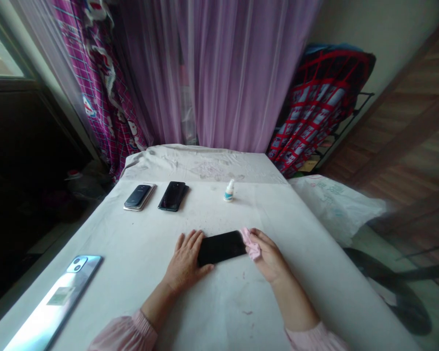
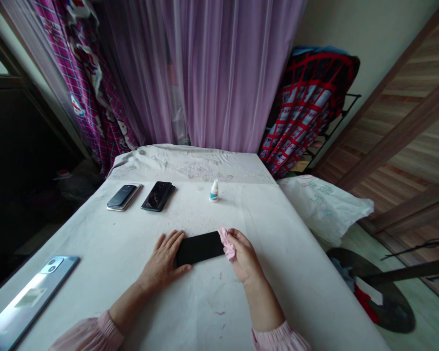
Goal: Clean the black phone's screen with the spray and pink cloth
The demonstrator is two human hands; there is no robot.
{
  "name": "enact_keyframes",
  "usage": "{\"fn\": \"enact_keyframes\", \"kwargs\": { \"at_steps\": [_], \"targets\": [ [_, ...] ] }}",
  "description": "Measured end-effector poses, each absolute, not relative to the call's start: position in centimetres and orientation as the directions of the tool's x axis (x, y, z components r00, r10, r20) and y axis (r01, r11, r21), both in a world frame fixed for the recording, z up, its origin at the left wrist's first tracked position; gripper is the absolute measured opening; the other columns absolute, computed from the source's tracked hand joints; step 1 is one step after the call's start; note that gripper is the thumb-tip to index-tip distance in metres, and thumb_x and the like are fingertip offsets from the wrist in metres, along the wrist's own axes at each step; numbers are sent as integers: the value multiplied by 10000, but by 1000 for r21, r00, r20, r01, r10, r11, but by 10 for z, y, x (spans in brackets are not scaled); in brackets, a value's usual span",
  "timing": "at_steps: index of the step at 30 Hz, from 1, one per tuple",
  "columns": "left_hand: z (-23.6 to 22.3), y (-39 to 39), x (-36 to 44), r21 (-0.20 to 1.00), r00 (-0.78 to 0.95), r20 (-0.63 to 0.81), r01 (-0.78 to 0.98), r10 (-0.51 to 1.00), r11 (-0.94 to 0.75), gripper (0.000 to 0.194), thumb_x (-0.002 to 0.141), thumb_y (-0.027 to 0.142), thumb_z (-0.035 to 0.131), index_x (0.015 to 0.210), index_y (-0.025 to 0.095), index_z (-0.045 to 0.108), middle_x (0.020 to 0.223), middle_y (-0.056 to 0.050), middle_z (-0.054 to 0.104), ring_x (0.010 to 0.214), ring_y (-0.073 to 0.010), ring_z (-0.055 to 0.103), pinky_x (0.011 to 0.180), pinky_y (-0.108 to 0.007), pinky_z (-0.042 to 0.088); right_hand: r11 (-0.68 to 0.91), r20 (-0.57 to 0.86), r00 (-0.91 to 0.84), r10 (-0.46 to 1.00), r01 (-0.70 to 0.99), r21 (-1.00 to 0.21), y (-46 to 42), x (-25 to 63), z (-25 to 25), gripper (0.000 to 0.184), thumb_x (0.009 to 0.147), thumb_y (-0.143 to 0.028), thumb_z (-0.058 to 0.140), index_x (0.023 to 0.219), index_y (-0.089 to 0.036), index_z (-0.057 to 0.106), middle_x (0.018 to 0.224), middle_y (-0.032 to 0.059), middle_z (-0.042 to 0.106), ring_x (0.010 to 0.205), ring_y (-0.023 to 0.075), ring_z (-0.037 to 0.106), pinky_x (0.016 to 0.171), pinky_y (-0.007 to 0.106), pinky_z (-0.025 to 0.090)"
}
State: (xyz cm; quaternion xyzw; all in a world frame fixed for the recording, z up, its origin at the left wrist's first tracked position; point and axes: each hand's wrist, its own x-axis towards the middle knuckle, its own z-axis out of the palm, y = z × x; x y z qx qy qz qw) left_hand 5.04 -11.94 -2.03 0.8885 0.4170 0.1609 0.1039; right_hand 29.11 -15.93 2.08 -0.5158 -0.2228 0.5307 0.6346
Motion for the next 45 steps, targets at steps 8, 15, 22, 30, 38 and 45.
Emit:
{"fn": "enact_keyframes", "kwargs": {
  "at_steps": [8, 15, 22, 30, 38, 45],
  "targets": [
    [-22, -124, 47, 322, 563, 258, 717, 785, -619, 807, 808, 647, 575, 1407, 137, 398, 1471, -189, 417, 1393, -354, 318, 1137, -565, 223, -102, -153, 381, 912, -152, -983, -153, 290, 2, 377, 666, -464, 726, 907, -183, 651, 788, 45, 689, 625, 152, 592, 481, 231, 409],
    [-22, -130, 37, 291, 542, 255, 746, 800, -598, 725, 808, 561, 612, 1365, 136, 428, 1470, -179, 422, 1392, -350, 322, 1135, -554, 251, 148, 440, 177, 880, 779, -609, -147, 293, -10, 299, 909, -259, 417, 961, -196, 705, 996, 94, 710, 930, 217, 628, 855, 361, 492],
    [-20, -129, 35, 289, 577, 244, 724, 780, -626, 764, 819, 605, 589, 1393, 140, 395, 1467, -169, 430, 1381, -351, 341, 1133, -564, 247, 127, 447, 14, 895, 950, -284, -148, 288, -14, 321, 887, -70, 423, 1018, -155, 704, 1010, 99, 696, 923, 229, 579, 846, 352, 472],
    [-22, -130, 36, 293, 578, 261, 716, 773, -634, 781, 821, 560, 601, 1438, 156, 344, 1468, -160, 432, 1378, -349, 348, 1134, -570, 235, 258, 433, -117, 894, 924, -284, -147, 242, -7, 322, 869, -25, 451, 1000, -209, 681, 985, 77, 680, 913, 215, 577, 825, 337, 490],
    [-18, -130, 38, 321, 578, 236, 713, 781, -624, 737, 826, 531, 601, 1428, 178, 363, 1479, -146, 420, 1386, -344, 334, 1151, -561, 191, 156, 454, 11, 891, 931, -329, -146, 276, -11, 349, 898, -78, 411, 1016, -208, 713, 986, 94, 678, 895, 202, 598, 811, 335, 506],
    [-19, -129, 38, 312, 586, 232, 711, 776, -630, 747, 825, 553, 597, 1424, 168, 372, 1477, -145, 423, 1389, -341, 327, 1150, -569, 188, 182, 422, -32, 906, 929, -321, -145, 247, -7, 326, 893, -53, 432, 981, -191, 713, 971, 94, 674, 907, 215, 580, 816, 333, 497]
  ]
}}
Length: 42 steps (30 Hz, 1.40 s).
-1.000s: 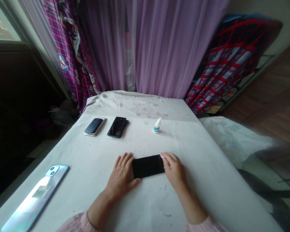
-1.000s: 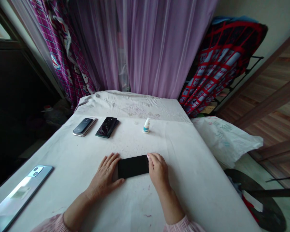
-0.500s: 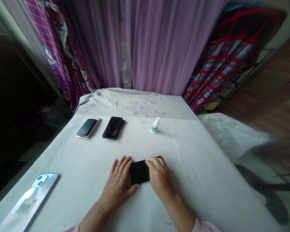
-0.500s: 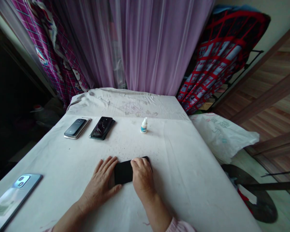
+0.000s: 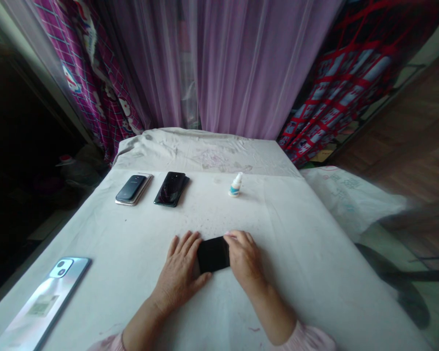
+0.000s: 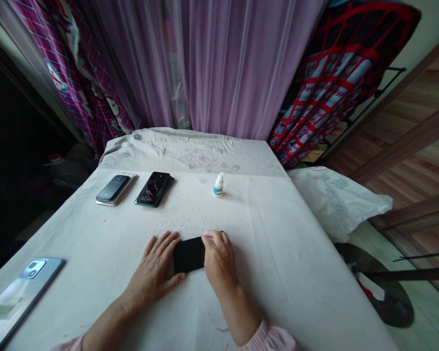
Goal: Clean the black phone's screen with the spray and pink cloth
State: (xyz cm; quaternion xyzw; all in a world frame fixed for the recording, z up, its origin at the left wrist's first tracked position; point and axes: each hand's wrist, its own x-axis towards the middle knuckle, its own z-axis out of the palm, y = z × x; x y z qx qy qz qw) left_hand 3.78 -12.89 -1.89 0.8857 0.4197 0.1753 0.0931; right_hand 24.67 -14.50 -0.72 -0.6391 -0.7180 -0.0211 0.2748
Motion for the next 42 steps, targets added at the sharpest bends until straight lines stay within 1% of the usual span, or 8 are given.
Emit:
{"fn": "enact_keyframes", "kwargs": {
  "at_steps": [5, 10, 13, 23, 28, 30, 38, 42],
  "targets": [
    [-18, -128, 38, 308, 585, 228, 715, 778, -628, 718, 830, 568, 586, 1396, 165, 407, 1462, -152, 442, 1382, -341, 339, 1139, -574, 210, 272, 405, -117, 907, 896, -352, -147, 221, -3, 306, 886, -62, 466, 981, -229, 704, 986, 71, 673, 901, 198, 582, 823, 321, 497],
    [-16, -128, 39, 319, 588, 218, 711, 779, -627, 731, 828, 527, 603, 1423, 177, 365, 1469, -145, 434, 1385, -340, 334, 1144, -569, 201, 104, 423, 44, 905, 942, -321, -147, 271, -8, 344, 877, -56, 430, 996, -199, 720, 976, 98, 674, 898, 211, 588, 813, 337, 492],
    [-17, -128, 38, 316, 588, 226, 709, 776, -630, 722, 834, 516, 598, 1426, 180, 356, 1473, -138, 430, 1387, -339, 332, 1146, -571, 195, 51, 436, 89, 896, 952, -301, -147, 287, -12, 344, 885, -63, 418, 987, -184, 724, 968, 107, 671, 878, 215, 582, 795, 337, 488],
    [-21, -126, 38, 284, 598, 227, 714, 769, -640, 763, 840, 650, 541, 1401, 160, 380, 1466, -159, 436, 1385, -346, 335, 1135, -574, 207, 200, 411, -49, 910, 922, -332, -145, 243, -4, 334, 881, -40, 440, 965, -217, 710, 963, 79, 669, 902, 210, 567, 809, 321, 484],
    [-19, -125, 39, 288, 593, 221, 719, 775, -632, 734, 852, 624, 545, 1401, 165, 381, 1462, -157, 442, 1381, -339, 345, 1138, -563, 205, 37, 410, 96, 907, 952, -304, -145, 282, -9, 354, 872, -41, 426, 997, -186, 725, 983, 103, 670, 888, 218, 574, 798, 329, 477],
    [-18, -125, 40, 292, 592, 218, 719, 776, -631, 728, 851, 630, 540, 1390, 163, 393, 1458, -159, 447, 1376, -342, 353, 1135, -566, 211, 15, 406, 108, 907, 957, -288, -145, 287, -10, 356, 869, -45, 428, 999, -189, 726, 980, 106, 668, 879, 219, 572, 784, 334, 479],
    [-20, -125, 39, 272, 596, 246, 715, 765, -644, 721, 851, 634, 536, 1380, 162, 399, 1455, -161, 450, 1372, -347, 359, 1122, -574, 232, 194, 436, -47, 899, 934, -301, -147, 238, -8, 303, 870, -31, 466, 956, -196, 705, 962, 84, 662, 907, 213, 555, 809, 321, 492],
    [-20, -125, 39, 269, 596, 249, 715, 764, -645, 720, 848, 617, 555, 1383, 163, 393, 1458, -158, 447, 1374, -344, 357, 1124, -569, 234, 192, 457, -35, 889, 934, -302, -154, 254, -10, 324, 872, -30, 454, 978, -203, 707, 957, 79, 668, 885, 208, 568, 797, 321, 501]
  ]
}}
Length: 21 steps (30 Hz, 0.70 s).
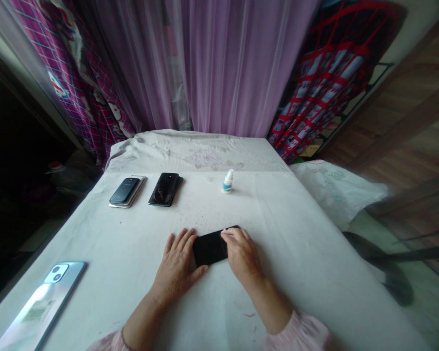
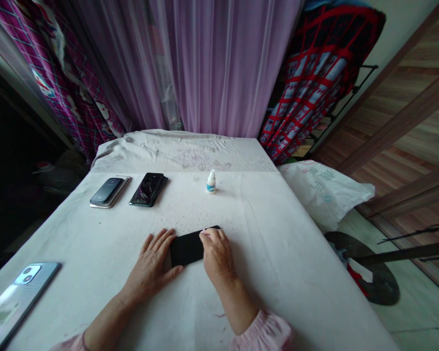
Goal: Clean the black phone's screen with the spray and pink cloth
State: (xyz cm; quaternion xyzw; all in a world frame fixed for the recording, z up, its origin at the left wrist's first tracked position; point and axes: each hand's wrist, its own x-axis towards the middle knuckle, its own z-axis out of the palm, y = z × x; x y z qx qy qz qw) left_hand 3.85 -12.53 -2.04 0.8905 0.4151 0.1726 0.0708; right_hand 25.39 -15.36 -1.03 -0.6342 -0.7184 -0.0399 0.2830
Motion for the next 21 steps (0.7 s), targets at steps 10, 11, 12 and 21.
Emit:
{"fn": "enact_keyframes", "kwargs": {
  "at_steps": [10, 11, 12, 21],
  "targets": [
    [-21, -125, 39, 276, 596, 242, 715, 766, -643, 723, 845, 597, 568, 1387, 151, 393, 1456, -163, 447, 1370, -349, 360, 1126, -574, 225, 143, 503, 25, 864, 945, -293, -160, 269, -16, 341, 883, -41, 429, 1028, -179, 705, 964, 106, 669, 900, 215, 587, 790, 338, 522],
    [-21, -125, 39, 277, 594, 245, 714, 766, -643, 721, 845, 600, 567, 1386, 156, 396, 1455, -162, 449, 1370, -348, 361, 1127, -572, 225, 175, 504, -2, 864, 939, -295, -161, 260, -15, 328, 888, -42, 435, 1026, -176, 700, 963, 103, 667, 907, 213, 585, 797, 333, 523],
    [-21, -125, 39, 278, 594, 247, 714, 766, -643, 719, 844, 605, 564, 1385, 160, 400, 1453, -160, 452, 1369, -348, 363, 1127, -571, 225, 206, 504, -30, 863, 932, -298, -162, 252, -13, 311, 894, -45, 442, 1021, -172, 695, 958, 99, 665, 910, 211, 582, 803, 328, 522],
    [-20, -124, 39, 262, 602, 239, 715, 761, -648, 717, 847, 601, 562, 1377, 149, 393, 1450, -165, 454, 1364, -349, 369, 1115, -578, 242, 159, 514, 10, 858, 946, -283, -167, 280, -16, 309, 903, -49, 436, 1010, -172, 698, 949, 93, 671, 878, 205, 592, 785, 320, 520]
  ]
}}
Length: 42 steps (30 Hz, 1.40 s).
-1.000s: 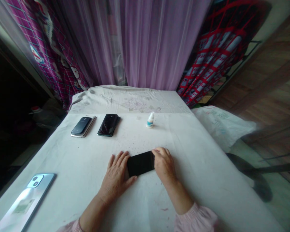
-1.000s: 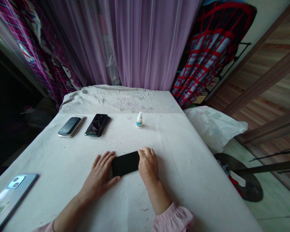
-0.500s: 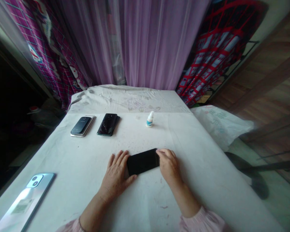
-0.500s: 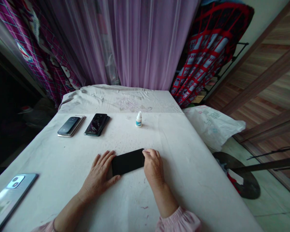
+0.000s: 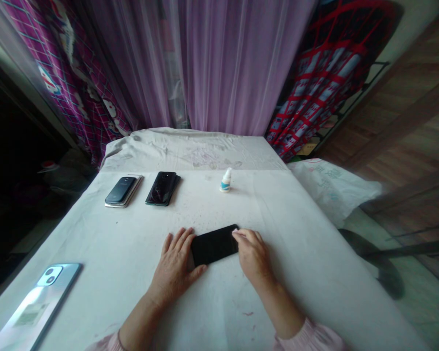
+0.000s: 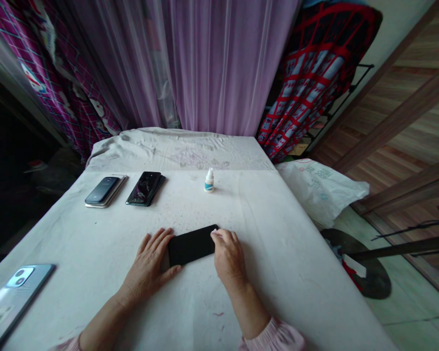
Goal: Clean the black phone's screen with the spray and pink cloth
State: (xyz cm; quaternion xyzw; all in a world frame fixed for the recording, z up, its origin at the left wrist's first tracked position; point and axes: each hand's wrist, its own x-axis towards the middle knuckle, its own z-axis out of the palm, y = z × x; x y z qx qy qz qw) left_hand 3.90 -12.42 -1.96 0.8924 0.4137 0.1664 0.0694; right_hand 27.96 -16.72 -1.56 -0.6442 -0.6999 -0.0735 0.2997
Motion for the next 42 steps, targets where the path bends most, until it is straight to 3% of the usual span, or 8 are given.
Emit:
{"fn": "enact_keyframes", "kwargs": {
  "at_steps": [5, 12, 21, 31, 42],
  "targets": [
    [-20, -124, 40, 278, 599, 240, 712, 764, -645, 707, 844, 583, 572, 1379, 157, 392, 1453, -158, 452, 1366, -350, 366, 1116, -583, 239, 149, 539, 19, 842, 953, -265, -168, 286, -17, 324, 901, -54, 426, 1019, -174, 702, 949, 98, 678, 877, 209, 598, 776, 334, 532],
    [-21, -125, 39, 276, 596, 237, 716, 767, -642, 699, 855, 599, 553, 1379, 165, 391, 1457, -158, 447, 1375, -343, 355, 1124, -573, 228, 267, 506, -79, 859, 912, -311, -177, 246, -11, 299, 913, -63, 445, 1046, -181, 685, 967, 89, 671, 925, 199, 594, 812, 318, 539],
    [-18, -125, 40, 289, 594, 235, 713, 769, -639, 706, 841, 584, 577, 1380, 166, 396, 1446, -167, 458, 1367, -349, 367, 1126, -572, 227, 124, 504, 32, 863, 954, -273, -178, 291, -15, 334, 881, -40, 433, 1016, -174, 707, 954, 102, 678, 897, 214, 603, 789, 338, 533],
    [-19, -125, 40, 275, 596, 239, 716, 767, -642, 692, 849, 582, 568, 1369, 157, 401, 1452, -167, 452, 1369, -347, 363, 1122, -578, 236, 256, 483, -83, 872, 918, -305, -188, 245, -9, 311, 909, -44, 427, 1024, -178, 683, 965, 89, 666, 916, 196, 597, 807, 307, 536],
    [-16, -125, 42, 291, 584, 230, 722, 778, -628, 706, 825, 569, 601, 1359, 146, 418, 1443, -168, 464, 1357, -358, 379, 1114, -592, 245, 159, 545, 17, 838, 949, -274, -194, 282, -13, 318, 915, -62, 428, 1027, -190, 698, 958, 91, 677, 905, 203, 607, 793, 324, 531]
  ]
}}
